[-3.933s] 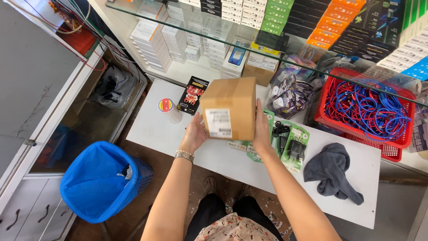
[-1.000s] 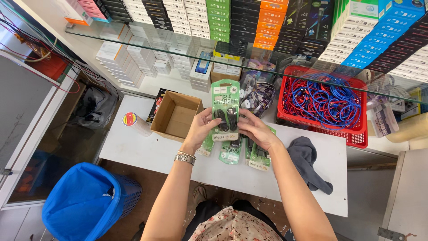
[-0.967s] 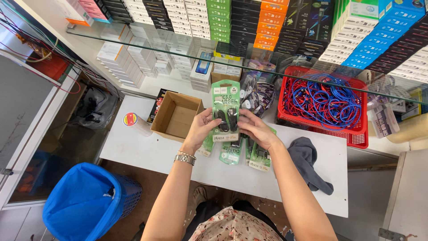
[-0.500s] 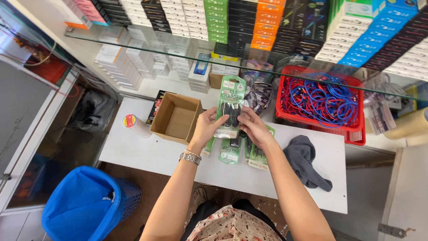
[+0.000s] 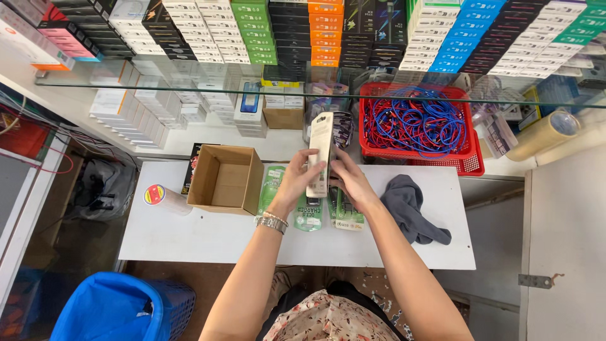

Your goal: The person wipes and arranges packaged electronic accessories on a glass display counter. They handle multiple small boxes and blister packs, using a cloth to clean the items and the counter surface, then place them into a cardboard box and on the shelf.

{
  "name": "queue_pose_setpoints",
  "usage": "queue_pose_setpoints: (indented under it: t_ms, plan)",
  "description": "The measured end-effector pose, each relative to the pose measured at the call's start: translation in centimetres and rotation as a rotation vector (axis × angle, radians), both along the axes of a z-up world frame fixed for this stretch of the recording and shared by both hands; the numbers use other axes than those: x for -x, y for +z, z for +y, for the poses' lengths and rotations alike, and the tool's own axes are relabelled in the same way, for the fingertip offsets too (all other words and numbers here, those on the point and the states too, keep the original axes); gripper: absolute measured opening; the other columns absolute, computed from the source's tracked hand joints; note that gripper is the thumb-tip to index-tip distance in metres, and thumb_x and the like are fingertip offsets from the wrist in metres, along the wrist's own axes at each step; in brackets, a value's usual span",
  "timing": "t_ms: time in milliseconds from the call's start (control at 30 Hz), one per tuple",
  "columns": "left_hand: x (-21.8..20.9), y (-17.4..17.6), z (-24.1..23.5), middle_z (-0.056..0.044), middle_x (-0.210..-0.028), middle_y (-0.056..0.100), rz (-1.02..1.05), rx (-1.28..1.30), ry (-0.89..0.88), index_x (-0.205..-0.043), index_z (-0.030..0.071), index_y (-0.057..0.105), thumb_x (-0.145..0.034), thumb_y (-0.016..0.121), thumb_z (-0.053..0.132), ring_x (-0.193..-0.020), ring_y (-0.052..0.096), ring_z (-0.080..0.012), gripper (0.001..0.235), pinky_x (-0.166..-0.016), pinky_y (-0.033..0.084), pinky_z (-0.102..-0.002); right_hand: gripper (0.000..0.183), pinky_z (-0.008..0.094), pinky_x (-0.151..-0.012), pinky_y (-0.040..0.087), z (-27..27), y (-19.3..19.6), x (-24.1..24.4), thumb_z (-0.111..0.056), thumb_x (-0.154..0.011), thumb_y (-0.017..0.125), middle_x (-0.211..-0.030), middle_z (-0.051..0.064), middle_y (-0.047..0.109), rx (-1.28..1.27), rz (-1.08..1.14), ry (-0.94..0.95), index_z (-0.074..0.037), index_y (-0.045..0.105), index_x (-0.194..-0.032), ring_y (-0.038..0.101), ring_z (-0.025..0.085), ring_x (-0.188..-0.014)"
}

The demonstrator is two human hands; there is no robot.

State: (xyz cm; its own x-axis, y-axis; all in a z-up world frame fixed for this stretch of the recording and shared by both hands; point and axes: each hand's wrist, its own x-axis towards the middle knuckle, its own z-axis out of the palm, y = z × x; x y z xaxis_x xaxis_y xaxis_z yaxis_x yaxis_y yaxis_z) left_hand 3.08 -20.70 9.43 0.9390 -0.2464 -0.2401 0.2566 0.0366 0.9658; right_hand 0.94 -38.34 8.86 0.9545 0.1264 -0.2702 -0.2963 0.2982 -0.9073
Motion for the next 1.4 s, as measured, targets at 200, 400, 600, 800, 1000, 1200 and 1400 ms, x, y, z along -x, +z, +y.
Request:
queue_pose_setpoints:
  t_ms: [200, 400, 600, 800, 1000, 1200, 1400]
  plan:
    - [-1.4, -0.5, 0.9, -0.02, -0.133, 0.063, 0.051, 0.194, 0.037, -0.16, 0.011, 0.016, -0.085, 0.076, 0.016, -0.108, 0.067, -0.0194, 0.096, -0.088, 0.056, -0.035, 0.07, 0.033, -0.101, 0.051, 1.0, 2.1, 0.9, -0.016, -0.095, 0.066, -0.138, 0.004, 0.058, 0.272, -0.146, 0.03, -0.015, 0.035, -0.158, 0.06, 0.016, -0.117]
    - [-1.8, -0.7, 1.7, -0.02, -0.13, 0.065, 0.006, 0.166, 0.026, -0.163, 0.008, 0.022, -0.086, 0.069, 0.014, -0.103, 0.066, -0.0206, 0.09, -0.083, 0.055, -0.035, 0.073, 0.03, -0.097, 0.053, 1.9, 3.8, 1.2, -0.011, -0.092, 0.07, -0.134, 0.006, 0.058, 0.253, -0.245, 0.011, -0.012, 0.038, -0.158, 0.06, 0.013, -0.11]
    - [-1.0, 0.4, 0.9, -0.019, -0.133, 0.059, -0.137, -0.082, 0.073, -0.159, 0.005, 0.027, -0.083, 0.075, 0.017, -0.107, 0.068, -0.022, 0.091, -0.086, 0.058, -0.035, 0.055, 0.034, -0.077, 0.058, 3.5, 5.7, 2.1, -0.009, -0.084, 0.077, -0.114, 0.012, 0.064, 0.932, -0.364, -0.177, -0.008, 0.056, -0.135, 0.066, 0.021, -0.091]
    - [-0.5, 1.2, 0.2, -0.021, -0.13, 0.06, -0.17, -0.186, 0.102, -0.157, 0.0, 0.02, -0.075, 0.083, 0.021, -0.108, 0.069, -0.024, 0.105, -0.086, 0.061, -0.036, 0.023, 0.038, -0.069, 0.055, 3.4, 6.2, 2.2, -0.007, -0.089, 0.072, -0.087, 0.013, 0.073, 1.061, -0.437, -0.244, -0.001, 0.062, -0.108, 0.073, 0.029, -0.078]
    - [-1.3, -0.2, 0.9, -0.018, -0.129, 0.065, 0.04, 0.29, -0.056, -0.145, -0.005, 0.04, -0.085, 0.082, 0.018, -0.113, 0.069, -0.0236, 0.077, -0.09, 0.061, -0.036, 0.017, 0.037, -0.065, 0.055, 3.5, 5.7, 3.8, -0.006, -0.087, 0.069, -0.08, 0.013, 0.074, 1.033, -0.443, -0.318, 0.001, 0.068, -0.102, 0.072, 0.027, -0.069]
    - [-0.8, -0.7, 0.8, -0.013, -0.131, 0.064, 0.052, 0.267, -0.143, -0.145, 0.006, 0.039, -0.085, 0.078, 0.012, -0.119, 0.065, -0.0222, 0.073, -0.096, 0.058, -0.038, 0.015, 0.031, -0.055, 0.057, 2.6, 5.6, 4.2, -0.011, -0.093, 0.067, -0.073, 0.01, 0.072, 0.794, -0.191, -0.307, 0.004, 0.069, -0.097, 0.071, 0.016, -0.061]
    - [-0.2, -0.3, 0.6, -0.011, -0.135, 0.064, -0.024, 0.154, -0.279, -0.144, 0.007, 0.044, -0.083, 0.082, 0.014, -0.125, 0.061, -0.0194, 0.073, -0.103, 0.054, -0.036, 0.021, 0.029, -0.053, 0.055, 0.7, 4.6, 3.6, -0.01, -0.089, 0.07, -0.074, 0.009, 0.073, 0.851, -0.291, -0.307, 0.004, 0.067, -0.104, 0.071, 0.015, -0.059]
